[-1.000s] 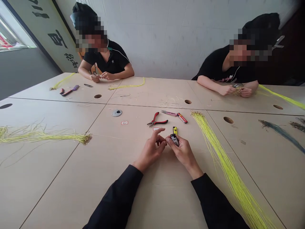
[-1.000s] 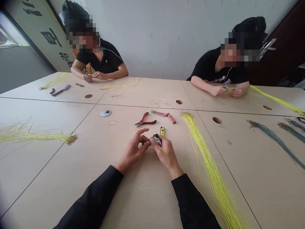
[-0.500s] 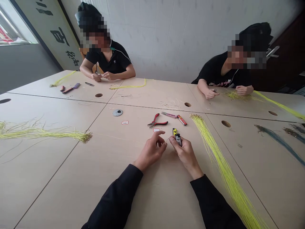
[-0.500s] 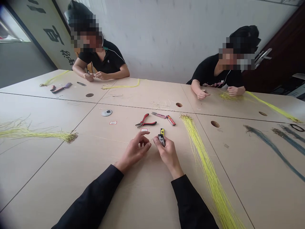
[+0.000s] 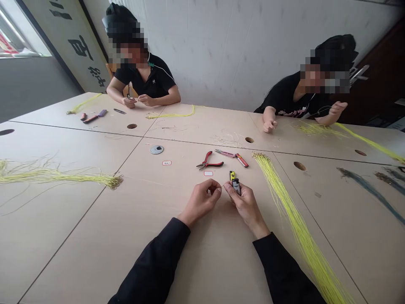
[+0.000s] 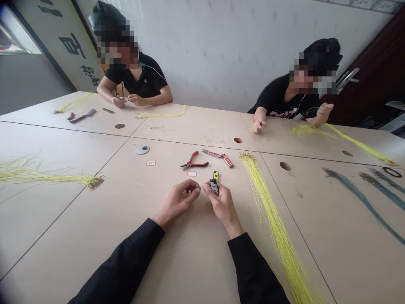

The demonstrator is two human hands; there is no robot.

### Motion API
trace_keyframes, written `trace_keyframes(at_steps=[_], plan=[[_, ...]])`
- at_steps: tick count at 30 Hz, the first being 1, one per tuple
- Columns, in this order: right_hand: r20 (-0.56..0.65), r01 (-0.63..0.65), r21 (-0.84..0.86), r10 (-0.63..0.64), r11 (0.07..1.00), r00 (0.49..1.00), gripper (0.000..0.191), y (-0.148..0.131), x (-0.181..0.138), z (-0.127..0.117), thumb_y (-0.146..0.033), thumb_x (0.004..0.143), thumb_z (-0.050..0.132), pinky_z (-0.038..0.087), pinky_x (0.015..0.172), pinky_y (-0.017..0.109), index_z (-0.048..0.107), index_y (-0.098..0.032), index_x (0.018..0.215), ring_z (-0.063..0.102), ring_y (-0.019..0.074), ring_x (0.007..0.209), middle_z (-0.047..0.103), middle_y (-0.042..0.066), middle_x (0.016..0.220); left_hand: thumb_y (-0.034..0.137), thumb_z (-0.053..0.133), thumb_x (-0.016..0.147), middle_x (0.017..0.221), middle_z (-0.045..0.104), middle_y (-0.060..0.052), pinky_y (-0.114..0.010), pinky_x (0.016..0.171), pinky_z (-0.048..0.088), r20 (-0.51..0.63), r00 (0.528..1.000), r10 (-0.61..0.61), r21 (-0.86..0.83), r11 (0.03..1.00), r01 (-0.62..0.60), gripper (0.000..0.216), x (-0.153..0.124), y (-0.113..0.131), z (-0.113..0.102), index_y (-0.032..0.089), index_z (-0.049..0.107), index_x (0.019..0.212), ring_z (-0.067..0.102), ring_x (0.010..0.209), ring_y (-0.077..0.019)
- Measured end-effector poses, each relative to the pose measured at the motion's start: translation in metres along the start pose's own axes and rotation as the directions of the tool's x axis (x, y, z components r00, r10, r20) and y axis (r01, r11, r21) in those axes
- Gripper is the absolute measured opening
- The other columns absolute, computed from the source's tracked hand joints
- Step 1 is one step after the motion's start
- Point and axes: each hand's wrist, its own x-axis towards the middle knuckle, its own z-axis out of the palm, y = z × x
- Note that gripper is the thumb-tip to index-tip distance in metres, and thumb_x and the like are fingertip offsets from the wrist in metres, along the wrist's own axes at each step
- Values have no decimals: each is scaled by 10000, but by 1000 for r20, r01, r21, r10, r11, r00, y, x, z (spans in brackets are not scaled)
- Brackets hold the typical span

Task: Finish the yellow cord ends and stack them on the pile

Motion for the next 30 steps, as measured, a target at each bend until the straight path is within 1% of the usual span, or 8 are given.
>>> trace_keyframes(at_steps=[8,11,15,20,22,25,27,30], plan=[[9,-7,-89,7,996,1000,422,-7,-2,1,-589,869,633,245,478,260,636,-168,905,255,111,520,359,-51,589,298,575,855,720,598,4,-246,610,388,17,998,-62,-44,997,63,144,1,-2,1,167,615,809,482,634,-114],[3,-12,-96,12,995,1000,426,-10,-3,1,-588,867,636,245,479,259,634,-163,898,262,111,525,362,-49,594,305,581,842,699,568,14,-239,584,378,37,996,-85,-48,995,87,145,1,-2,2,166,602,805,452,607,-105],[15,-3,-100,5,995,1000,407,-10,-4,2,-563,873,643,238,476,253,633,-157,899,265,105,536,362,-46,611,269,575,811,648,504,39,-229,558,355,41,993,-107,-40,993,108,111,1,-4,3,174,555,759,412,575,-92],[14,-7,-88,8,996,1000,409,-9,-3,2,-554,871,644,245,471,250,647,-148,916,282,103,534,379,-41,615,267,575,806,658,506,36,-228,561,353,38,993,-110,-58,992,112,110,2,-4,4,170,551,758,410,582,-90],[7,-16,-93,17,996,1000,418,-9,-3,2,-560,875,631,264,475,251,658,-147,936,303,110,534,399,-36,616,294,579,821,672,519,29,-229,565,357,24,993,-118,-75,990,120,135,2,-3,3,166,573,780,418,591,-94],[-8,-21,-110,21,994,1000,431,-10,-3,3,-556,859,644,339,525,256,669,-139,961,385,129,575,479,-12,661,345,580,854,691,544,16,-233,574,364,9,993,-117,-88,989,118,191,3,-3,2,161,600,806,429,602,-99],[-16,-26,-108,25,994,1000,431,-11,-2,3,-548,835,671,386,576,262,671,-135,955,435,139,611,526,2,697,378,575,876,710,568,3,-236,581,370,10,995,-102,-82,991,102,231,3,-3,1,159,614,815,446,617,-106],[-26,-31,-113,28,993,999,422,-10,-1,3,-543,816,686,413,613,269,672,-139,937,460,144,623,549,3,704,416,564,900,732,595,-16,-238,584,379,16,997,-72,-68,995,73,274,2,-5,1,160,629,831,473,637,-117]])
